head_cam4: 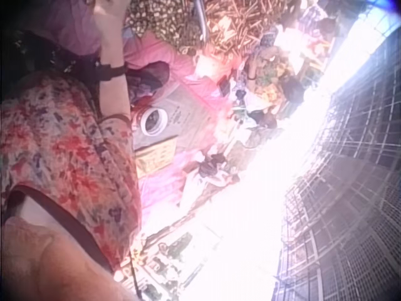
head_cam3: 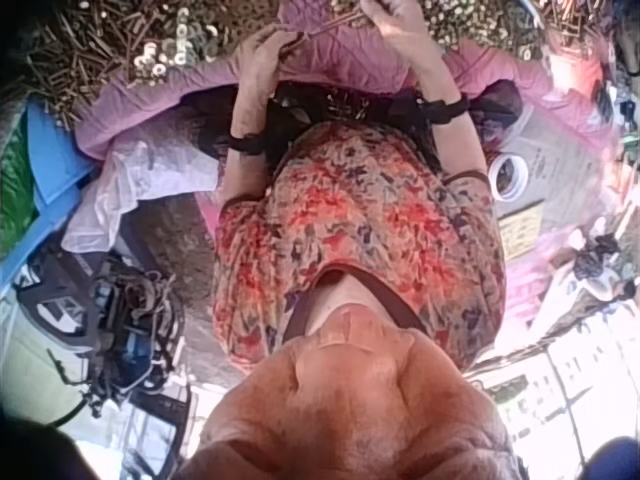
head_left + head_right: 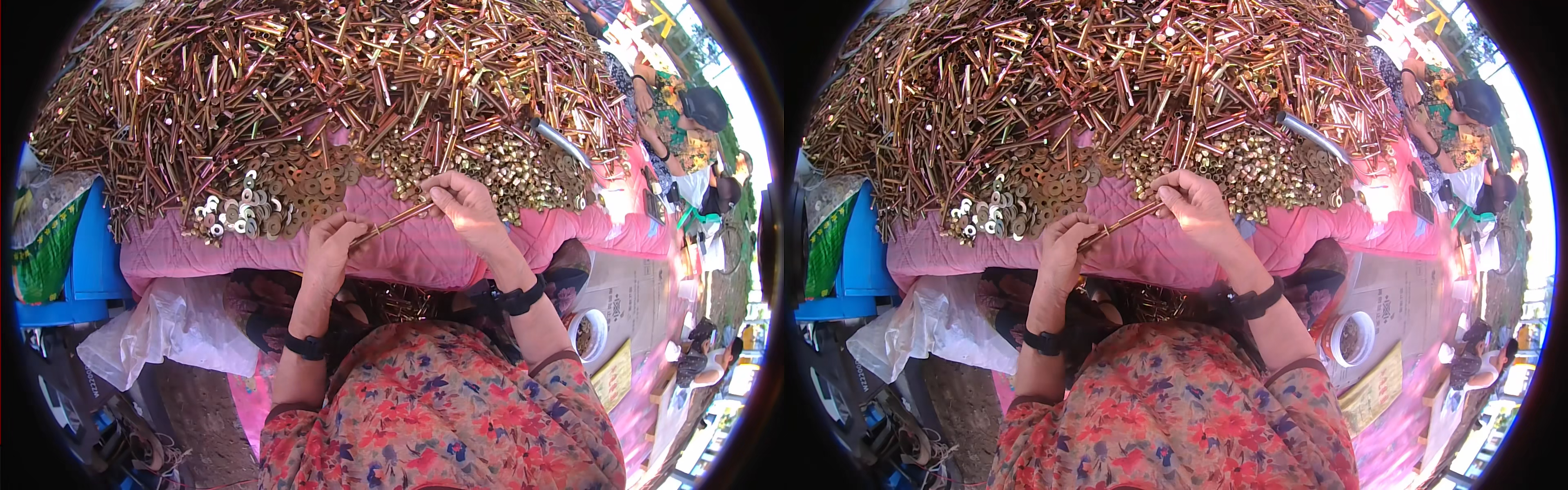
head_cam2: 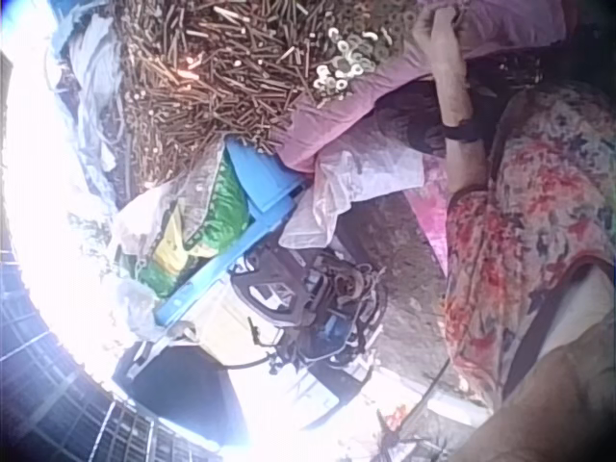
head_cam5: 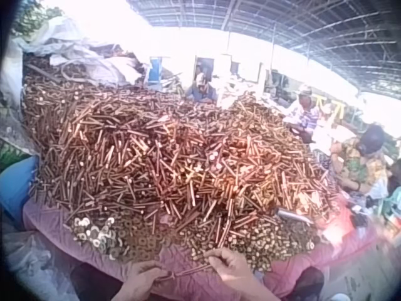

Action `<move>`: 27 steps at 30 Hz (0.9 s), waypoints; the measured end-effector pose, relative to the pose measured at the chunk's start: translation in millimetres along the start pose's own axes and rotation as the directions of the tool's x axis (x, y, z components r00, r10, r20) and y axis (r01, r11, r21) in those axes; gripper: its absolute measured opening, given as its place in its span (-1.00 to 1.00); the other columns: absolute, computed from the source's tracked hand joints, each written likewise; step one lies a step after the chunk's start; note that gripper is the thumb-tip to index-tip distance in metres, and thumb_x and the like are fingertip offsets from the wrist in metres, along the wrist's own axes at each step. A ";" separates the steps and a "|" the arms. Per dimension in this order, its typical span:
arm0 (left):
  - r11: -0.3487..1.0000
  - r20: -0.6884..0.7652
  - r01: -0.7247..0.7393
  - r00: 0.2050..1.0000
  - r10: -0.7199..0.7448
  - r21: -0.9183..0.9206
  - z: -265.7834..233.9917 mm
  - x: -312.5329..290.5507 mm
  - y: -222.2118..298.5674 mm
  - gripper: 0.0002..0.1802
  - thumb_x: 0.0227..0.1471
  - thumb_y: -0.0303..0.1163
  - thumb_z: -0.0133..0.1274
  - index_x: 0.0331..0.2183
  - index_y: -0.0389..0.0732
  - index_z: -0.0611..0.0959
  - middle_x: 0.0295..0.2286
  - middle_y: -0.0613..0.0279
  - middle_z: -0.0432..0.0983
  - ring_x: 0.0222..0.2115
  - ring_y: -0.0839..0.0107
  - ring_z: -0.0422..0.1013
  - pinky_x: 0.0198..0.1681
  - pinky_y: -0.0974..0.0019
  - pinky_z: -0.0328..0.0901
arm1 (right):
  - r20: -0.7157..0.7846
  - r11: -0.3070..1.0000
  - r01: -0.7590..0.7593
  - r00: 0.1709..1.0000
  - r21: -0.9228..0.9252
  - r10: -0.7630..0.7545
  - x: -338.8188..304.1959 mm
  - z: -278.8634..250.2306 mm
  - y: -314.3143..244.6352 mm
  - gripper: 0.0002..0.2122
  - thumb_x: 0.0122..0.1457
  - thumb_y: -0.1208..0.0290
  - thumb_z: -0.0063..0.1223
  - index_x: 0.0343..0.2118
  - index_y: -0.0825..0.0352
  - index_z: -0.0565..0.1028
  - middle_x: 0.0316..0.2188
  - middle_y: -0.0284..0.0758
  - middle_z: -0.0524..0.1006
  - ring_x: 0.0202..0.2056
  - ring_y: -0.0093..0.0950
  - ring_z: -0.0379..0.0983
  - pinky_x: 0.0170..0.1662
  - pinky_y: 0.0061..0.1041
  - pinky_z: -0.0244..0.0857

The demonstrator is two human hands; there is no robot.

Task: Manually inserting small metal pins into washers and sorting them.

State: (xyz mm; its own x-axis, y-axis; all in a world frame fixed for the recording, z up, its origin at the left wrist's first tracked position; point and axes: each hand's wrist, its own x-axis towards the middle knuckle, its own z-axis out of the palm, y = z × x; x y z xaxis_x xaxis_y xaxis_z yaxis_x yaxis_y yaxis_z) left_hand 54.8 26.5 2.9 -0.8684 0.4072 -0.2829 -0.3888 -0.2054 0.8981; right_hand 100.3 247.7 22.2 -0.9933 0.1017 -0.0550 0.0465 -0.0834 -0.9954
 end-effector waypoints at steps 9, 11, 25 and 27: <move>0.985 -0.023 0.156 0.987 -0.158 -0.072 21.4 -2.8 -17.5 -0.82 0.01 -0.33 0.06 -0.39 -0.27 0.57 -0.62 0.34 0.44 -0.68 0.63 0.27 -0.65 0.59 0.08 | -0.062 0.917 0.162 0.978 -0.364 -0.197 -4.2 38.1 25.9 -0.90 0.10 0.47 0.02 -0.37 0.38 0.46 -0.51 -0.32 0.46 -0.51 -0.49 0.39 -0.40 -0.55 0.29; 0.993 -0.004 0.110 0.994 -0.110 -0.045 11.3 -2.2 -20.3 -0.84 -0.02 -0.37 0.09 -0.41 -0.26 0.58 -0.64 0.36 0.43 -0.70 0.66 0.24 -0.67 0.60 0.03 | -0.069 0.666 0.250 0.908 -0.703 -0.414 13.0 33.8 25.4 -0.91 0.00 0.43 0.05 -0.45 0.32 0.46 -0.50 -0.23 0.43 -0.43 -0.27 0.40 -0.37 -0.40 0.30; 0.995 -0.238 -0.004 0.971 -0.019 -0.098 7.0 -7.8 -5.2 -0.93 -0.08 -0.45 0.08 -0.52 -0.22 0.54 -0.69 0.43 0.32 -0.77 0.73 0.11 -0.74 0.65 -0.05 | 0.068 0.357 0.258 0.882 -0.898 -0.466 32.4 47.9 38.8 -0.86 -0.09 0.44 0.04 -0.44 0.35 0.40 -0.40 -0.25 0.42 -0.32 -0.29 0.36 -0.28 -0.34 0.26; 0.995 -0.211 -0.027 0.978 0.006 -0.099 2.7 -5.3 -8.3 -0.92 -0.10 -0.45 0.03 -0.56 -0.20 0.50 -0.71 0.42 0.24 -0.77 0.72 0.09 -0.76 0.65 -0.08 | -0.072 0.501 0.178 0.895 -0.847 -0.440 24.5 46.1 35.6 -0.88 -0.05 0.47 0.02 -0.44 0.37 0.41 -0.41 -0.23 0.43 -0.32 -0.24 0.38 -0.28 -0.31 0.27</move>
State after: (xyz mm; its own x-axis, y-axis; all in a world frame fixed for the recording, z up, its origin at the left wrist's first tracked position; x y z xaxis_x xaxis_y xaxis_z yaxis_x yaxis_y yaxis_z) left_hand 63.4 28.4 -2.1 -0.9160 0.2093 -0.3424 -0.3937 -0.3036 0.8677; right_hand 72.7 201.6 -11.1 -0.9021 0.1988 0.3829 -0.0641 0.8159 -0.5746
